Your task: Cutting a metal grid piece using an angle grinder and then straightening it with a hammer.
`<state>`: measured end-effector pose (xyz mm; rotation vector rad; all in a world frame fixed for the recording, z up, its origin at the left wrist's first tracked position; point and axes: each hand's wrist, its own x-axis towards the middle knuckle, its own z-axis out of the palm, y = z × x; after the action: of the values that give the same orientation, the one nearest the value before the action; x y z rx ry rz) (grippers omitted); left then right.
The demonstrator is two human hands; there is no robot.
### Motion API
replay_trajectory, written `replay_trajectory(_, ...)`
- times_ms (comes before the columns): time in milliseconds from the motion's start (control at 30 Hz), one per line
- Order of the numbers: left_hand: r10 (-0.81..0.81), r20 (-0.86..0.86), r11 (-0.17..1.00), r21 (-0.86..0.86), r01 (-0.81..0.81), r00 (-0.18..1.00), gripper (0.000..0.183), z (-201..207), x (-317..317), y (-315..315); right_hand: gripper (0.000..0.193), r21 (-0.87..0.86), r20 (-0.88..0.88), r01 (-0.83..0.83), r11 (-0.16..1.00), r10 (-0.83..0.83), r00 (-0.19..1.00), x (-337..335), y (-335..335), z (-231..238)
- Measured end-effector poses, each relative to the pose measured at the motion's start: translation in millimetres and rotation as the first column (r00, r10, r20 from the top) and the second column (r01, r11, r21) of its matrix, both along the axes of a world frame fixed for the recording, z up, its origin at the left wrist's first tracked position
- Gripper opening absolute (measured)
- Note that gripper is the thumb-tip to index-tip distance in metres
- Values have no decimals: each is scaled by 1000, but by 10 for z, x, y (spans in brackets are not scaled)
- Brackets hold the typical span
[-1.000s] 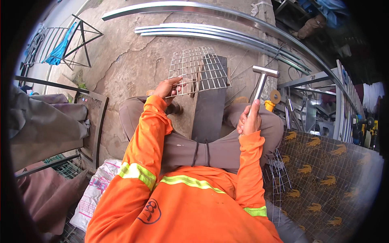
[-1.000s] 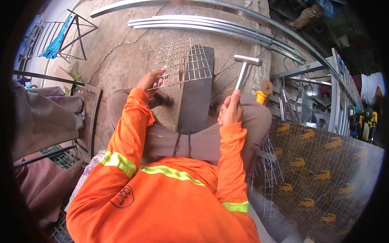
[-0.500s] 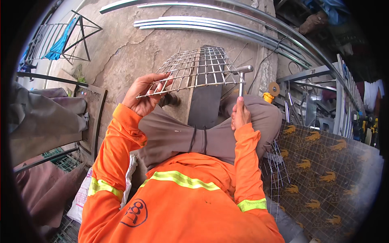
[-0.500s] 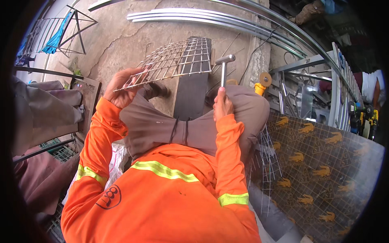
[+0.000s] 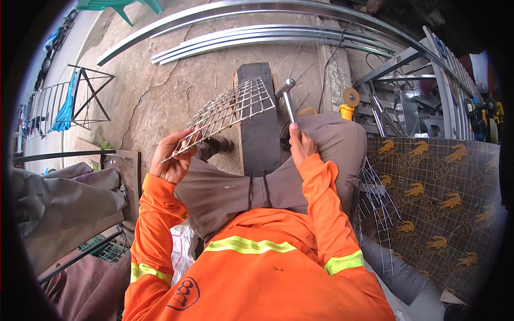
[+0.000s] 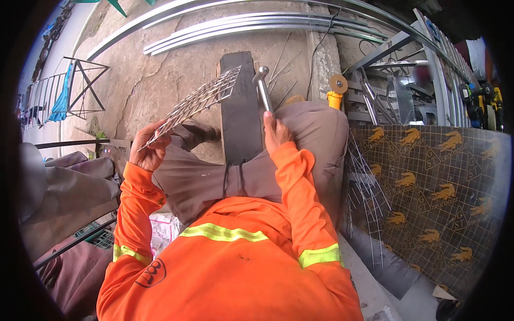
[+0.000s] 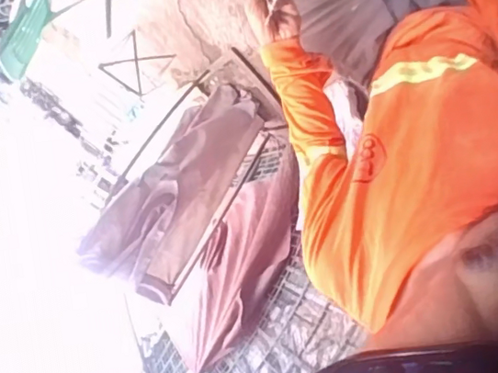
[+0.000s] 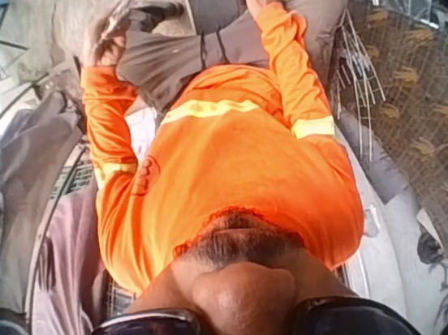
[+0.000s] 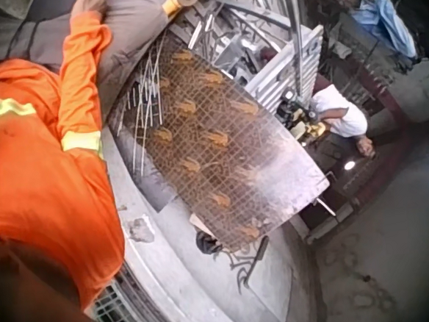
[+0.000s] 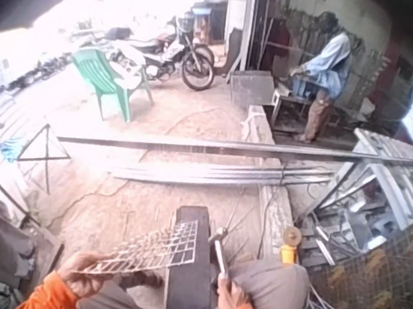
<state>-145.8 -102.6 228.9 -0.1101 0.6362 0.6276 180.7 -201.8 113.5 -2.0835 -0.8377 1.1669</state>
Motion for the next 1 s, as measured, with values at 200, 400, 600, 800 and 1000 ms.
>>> replay_trajectory(200,29,30,999,-38,-28,999,29,-38,-36,21,73,90,5,53,995,-53,999,-25,-7,24)
replay_trajectory(400,38,-10,999,-4,-38,999,28,106,73,7,70,42,-55,34,999,-32,998,-28,10,120)
replay_trajectory(600,-1,-652,879,361,311,758,42,269,185,-85,67,-87,-317,198,976,-216,923,-31,39,290)
replay_trajectory(800,92,-618,885,410,220,781,56,246,297,66,66,-150,-363,285,947,-321,875,-32,75,370)
replay_trajectory(1000,60,-764,714,483,508,642,106,49,755,-37,67,-134,-338,240,962,-272,901,-41,74,351)
